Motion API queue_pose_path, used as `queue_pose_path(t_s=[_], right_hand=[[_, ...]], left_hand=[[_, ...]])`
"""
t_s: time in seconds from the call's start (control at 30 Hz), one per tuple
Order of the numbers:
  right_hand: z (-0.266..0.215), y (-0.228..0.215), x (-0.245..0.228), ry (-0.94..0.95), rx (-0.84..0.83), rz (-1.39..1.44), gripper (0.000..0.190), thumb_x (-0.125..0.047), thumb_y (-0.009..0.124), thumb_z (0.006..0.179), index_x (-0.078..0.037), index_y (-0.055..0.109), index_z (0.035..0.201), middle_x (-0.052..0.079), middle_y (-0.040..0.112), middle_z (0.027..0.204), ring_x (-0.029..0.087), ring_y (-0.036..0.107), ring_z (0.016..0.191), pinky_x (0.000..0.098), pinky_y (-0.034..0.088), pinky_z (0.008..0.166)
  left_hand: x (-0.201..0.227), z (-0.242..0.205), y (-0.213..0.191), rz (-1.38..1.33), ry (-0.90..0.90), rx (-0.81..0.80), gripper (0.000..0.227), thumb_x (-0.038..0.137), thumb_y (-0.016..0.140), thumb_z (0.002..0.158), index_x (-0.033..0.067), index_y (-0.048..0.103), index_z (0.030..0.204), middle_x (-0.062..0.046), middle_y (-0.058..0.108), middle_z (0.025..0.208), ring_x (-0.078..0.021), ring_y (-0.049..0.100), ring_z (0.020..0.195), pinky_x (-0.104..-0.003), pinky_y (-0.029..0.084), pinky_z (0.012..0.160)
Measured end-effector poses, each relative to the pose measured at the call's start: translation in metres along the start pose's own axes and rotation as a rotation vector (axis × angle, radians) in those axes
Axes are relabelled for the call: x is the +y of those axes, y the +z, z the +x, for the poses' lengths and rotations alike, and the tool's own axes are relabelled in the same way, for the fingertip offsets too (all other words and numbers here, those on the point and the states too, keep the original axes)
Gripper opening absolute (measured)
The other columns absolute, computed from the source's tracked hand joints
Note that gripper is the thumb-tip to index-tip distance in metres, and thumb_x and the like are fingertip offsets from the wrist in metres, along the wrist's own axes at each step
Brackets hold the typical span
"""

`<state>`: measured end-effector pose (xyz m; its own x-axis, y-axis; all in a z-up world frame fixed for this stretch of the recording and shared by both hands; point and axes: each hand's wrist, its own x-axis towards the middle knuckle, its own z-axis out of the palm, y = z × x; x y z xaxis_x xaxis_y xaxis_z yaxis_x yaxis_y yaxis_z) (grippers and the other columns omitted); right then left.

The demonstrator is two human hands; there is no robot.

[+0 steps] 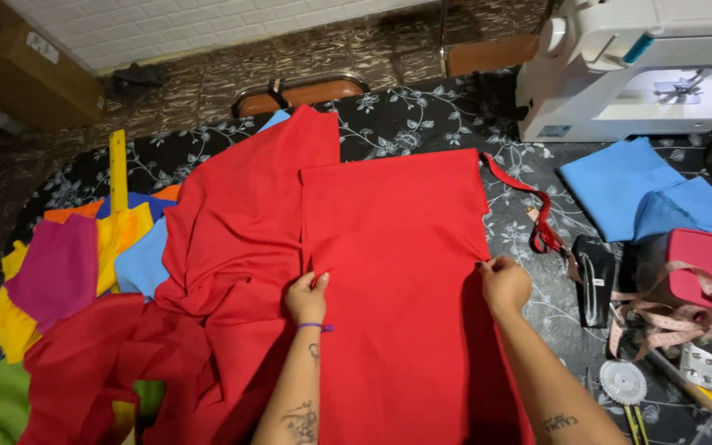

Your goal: The person cuts a large piece of red fabric using scissors, then folds and aligns the fabric on the table. They continue cutting the fabric into smaller pieces, adjusting the fabric as needed.

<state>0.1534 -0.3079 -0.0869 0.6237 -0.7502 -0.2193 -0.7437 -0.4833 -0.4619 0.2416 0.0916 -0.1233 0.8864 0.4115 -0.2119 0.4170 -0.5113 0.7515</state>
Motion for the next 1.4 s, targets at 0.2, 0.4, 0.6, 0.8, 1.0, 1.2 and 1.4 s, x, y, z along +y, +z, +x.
queue_pose_path(t_s=[0.2,0.4,0.6,0.8,1.0,1.2,1.4], right_hand=[[-0.004,0.0,-0.002,-0.077,0.051,-0.05,0.03,-0.045,0.089,0.09,-0.02,0.082,0.106,0.009,0.082,0.096,0.038,0.079,0.1,0.0504,0.062,0.087],[-0.057,-0.016,-0.005,-0.43,0.323,-0.013,0.046,-0.026,0.091,0.089,-0.005,0.073,0.124,0.019,0.069,0.113,0.048,0.069,0.108,0.0567,0.056,0.096],[-0.152,-0.012,0.025,-0.802,0.207,-0.15,0.085,-0.056,0.078,0.087,-0.012,0.056,0.156,0.021,0.052,0.165,0.045,0.046,0.152,0.0605,0.035,0.125],[-0.187,0.001,0.101,-0.715,0.073,-0.44,0.116,-0.089,0.049,0.086,-0.017,0.024,0.173,0.015,0.024,0.18,0.047,0.021,0.163,0.0635,0.027,0.125],[-0.181,-0.006,0.114,-0.66,0.091,-0.301,0.095,-0.075,0.057,0.091,-0.01,0.046,0.159,0.02,0.041,0.17,0.042,0.041,0.151,0.0598,0.034,0.12],[-0.168,-0.035,0.116,-0.058,0.012,-0.025,0.067,-0.032,0.089,0.085,-0.008,0.066,0.143,0.021,0.063,0.134,0.043,0.066,0.116,0.0539,0.053,0.103],[-0.152,-0.043,0.119,0.079,-0.17,0.054,0.042,-0.035,0.091,0.082,-0.012,0.079,0.114,0.009,0.085,0.109,0.033,0.079,0.101,0.0435,0.057,0.086]], left_hand=[[-0.035,0.029,0.021,0.096,-0.075,0.024,0.049,0.039,0.095,0.083,0.0211,0.082,0.127,-0.01,0.083,0.12,-0.0279,0.075,0.121,-0.043,0.06,0.104],[-0.001,0.004,-0.001,0.285,0.009,-0.087,0.062,0.041,0.089,0.088,0.0266,0.069,0.145,-0.007,0.078,0.135,-0.0272,0.071,0.129,-0.043,0.058,0.109],[0.035,-0.048,-0.034,0.119,0.192,-0.098,0.091,0.022,0.086,0.092,0.0092,0.037,0.167,-0.023,0.064,0.152,-0.04,0.06,0.14,-0.052,0.049,0.12],[-0.02,-0.134,-0.055,0.361,0.686,0.028,0.106,0.057,0.073,0.09,0.0018,0.028,0.169,-0.027,0.031,0.174,-0.0474,0.031,0.159,-0.06,0.033,0.122],[-0.075,-0.174,-0.065,0.58,0.742,-0.111,0.111,0.078,0.066,0.089,0.0085,0.032,0.168,-0.024,0.027,0.175,-0.0442,0.028,0.159,-0.059,0.021,0.127],[-0.094,-0.152,-0.067,0.128,0.353,-0.046,0.079,0.032,0.084,0.082,0.0068,0.055,0.151,-0.023,0.058,0.15,-0.0462,0.052,0.137,-0.054,0.039,0.119],[-0.091,-0.098,-0.066,0.037,0.188,-0.125,0.064,0.031,0.083,0.081,0.013,0.066,0.141,-0.008,0.074,0.136,-0.0243,0.073,0.115,-0.041,0.054,0.106]])
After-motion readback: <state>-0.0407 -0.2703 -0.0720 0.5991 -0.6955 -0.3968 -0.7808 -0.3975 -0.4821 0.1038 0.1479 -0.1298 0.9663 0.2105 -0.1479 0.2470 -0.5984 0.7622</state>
